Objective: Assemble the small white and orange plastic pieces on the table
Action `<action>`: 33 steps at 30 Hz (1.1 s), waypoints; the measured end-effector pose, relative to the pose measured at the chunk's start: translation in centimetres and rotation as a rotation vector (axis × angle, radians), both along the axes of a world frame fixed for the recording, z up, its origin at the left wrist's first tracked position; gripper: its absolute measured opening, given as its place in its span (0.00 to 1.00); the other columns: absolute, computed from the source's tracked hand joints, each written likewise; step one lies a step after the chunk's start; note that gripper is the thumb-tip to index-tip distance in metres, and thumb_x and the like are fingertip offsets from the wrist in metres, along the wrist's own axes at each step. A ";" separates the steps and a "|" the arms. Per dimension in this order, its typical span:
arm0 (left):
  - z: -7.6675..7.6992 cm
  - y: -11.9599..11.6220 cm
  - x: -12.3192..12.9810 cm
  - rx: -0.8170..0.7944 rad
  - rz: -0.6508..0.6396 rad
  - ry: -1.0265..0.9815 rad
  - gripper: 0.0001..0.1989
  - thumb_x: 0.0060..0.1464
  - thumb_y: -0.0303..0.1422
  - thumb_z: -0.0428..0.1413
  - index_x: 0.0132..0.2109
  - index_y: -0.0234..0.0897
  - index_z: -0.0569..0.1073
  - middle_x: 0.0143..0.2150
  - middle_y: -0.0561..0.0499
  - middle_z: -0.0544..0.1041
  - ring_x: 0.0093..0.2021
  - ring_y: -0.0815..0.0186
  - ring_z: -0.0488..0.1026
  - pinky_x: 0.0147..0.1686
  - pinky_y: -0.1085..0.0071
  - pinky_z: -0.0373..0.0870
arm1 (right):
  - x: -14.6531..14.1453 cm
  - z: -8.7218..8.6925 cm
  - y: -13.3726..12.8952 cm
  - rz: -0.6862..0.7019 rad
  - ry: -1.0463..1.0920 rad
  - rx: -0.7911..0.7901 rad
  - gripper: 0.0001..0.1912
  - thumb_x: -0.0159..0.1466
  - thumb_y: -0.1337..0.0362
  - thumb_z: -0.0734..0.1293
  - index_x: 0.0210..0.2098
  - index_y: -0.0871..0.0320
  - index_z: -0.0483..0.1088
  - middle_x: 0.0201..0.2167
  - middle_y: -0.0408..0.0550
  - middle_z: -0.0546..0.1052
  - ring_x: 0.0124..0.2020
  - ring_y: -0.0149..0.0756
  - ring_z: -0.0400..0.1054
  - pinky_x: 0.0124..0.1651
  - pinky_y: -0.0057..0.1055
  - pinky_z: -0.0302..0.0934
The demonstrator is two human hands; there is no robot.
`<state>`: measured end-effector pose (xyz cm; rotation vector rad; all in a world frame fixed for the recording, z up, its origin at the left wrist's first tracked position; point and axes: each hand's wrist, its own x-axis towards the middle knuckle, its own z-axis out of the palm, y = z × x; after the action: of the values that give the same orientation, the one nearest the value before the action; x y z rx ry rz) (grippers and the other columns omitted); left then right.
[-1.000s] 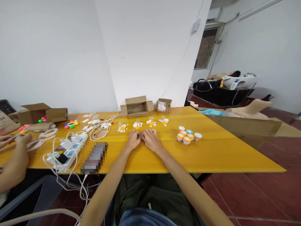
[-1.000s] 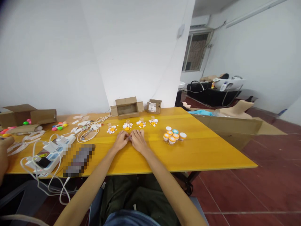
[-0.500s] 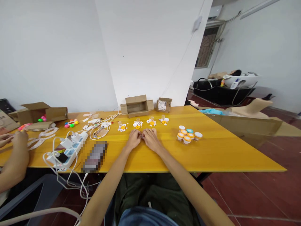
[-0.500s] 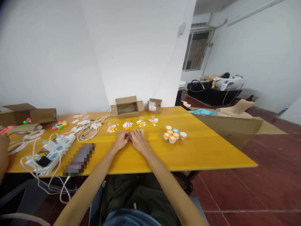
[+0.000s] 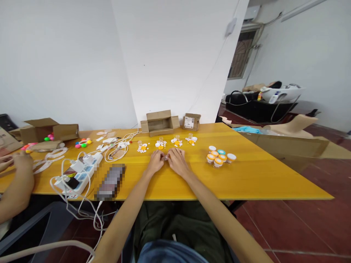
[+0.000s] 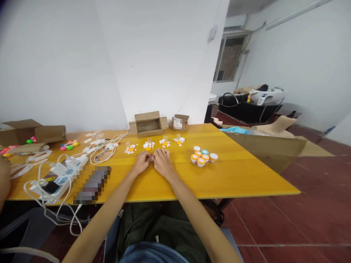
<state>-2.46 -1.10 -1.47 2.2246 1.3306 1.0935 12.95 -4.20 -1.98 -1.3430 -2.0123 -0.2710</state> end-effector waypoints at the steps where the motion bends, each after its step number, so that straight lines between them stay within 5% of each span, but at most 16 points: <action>1: 0.0 0.0 0.0 -0.003 -0.001 -0.003 0.07 0.52 0.22 0.57 0.32 0.40 0.73 0.34 0.51 0.76 0.42 0.60 0.72 0.47 0.62 0.70 | 0.0 0.0 0.0 -0.022 0.011 -0.002 0.07 0.67 0.71 0.61 0.36 0.55 0.70 0.41 0.52 0.74 0.46 0.45 0.63 0.48 0.39 0.49; 7: -0.1 0.1 -0.1 -0.033 0.005 -0.038 0.07 0.52 0.23 0.58 0.31 0.40 0.73 0.34 0.51 0.76 0.41 0.61 0.73 0.47 0.63 0.70 | 0.0 0.0 0.1 -0.097 0.029 -0.037 0.06 0.65 0.71 0.62 0.36 0.56 0.71 0.43 0.53 0.74 0.47 0.46 0.63 0.47 0.39 0.49; 33: 0.8 -0.2 -0.1 -0.055 -0.004 -0.165 0.05 0.56 0.26 0.53 0.34 0.40 0.71 0.31 0.53 0.75 0.33 0.66 0.72 0.39 0.69 0.70 | -0.1 0.1 -0.1 -0.026 -0.006 -0.071 0.08 0.65 0.72 0.64 0.36 0.54 0.72 0.45 0.52 0.75 0.50 0.47 0.61 0.50 0.42 0.49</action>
<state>-2.54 -1.25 -0.71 2.0483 1.2715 1.1955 12.82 -4.28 -1.87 -1.4144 -2.0280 -0.2177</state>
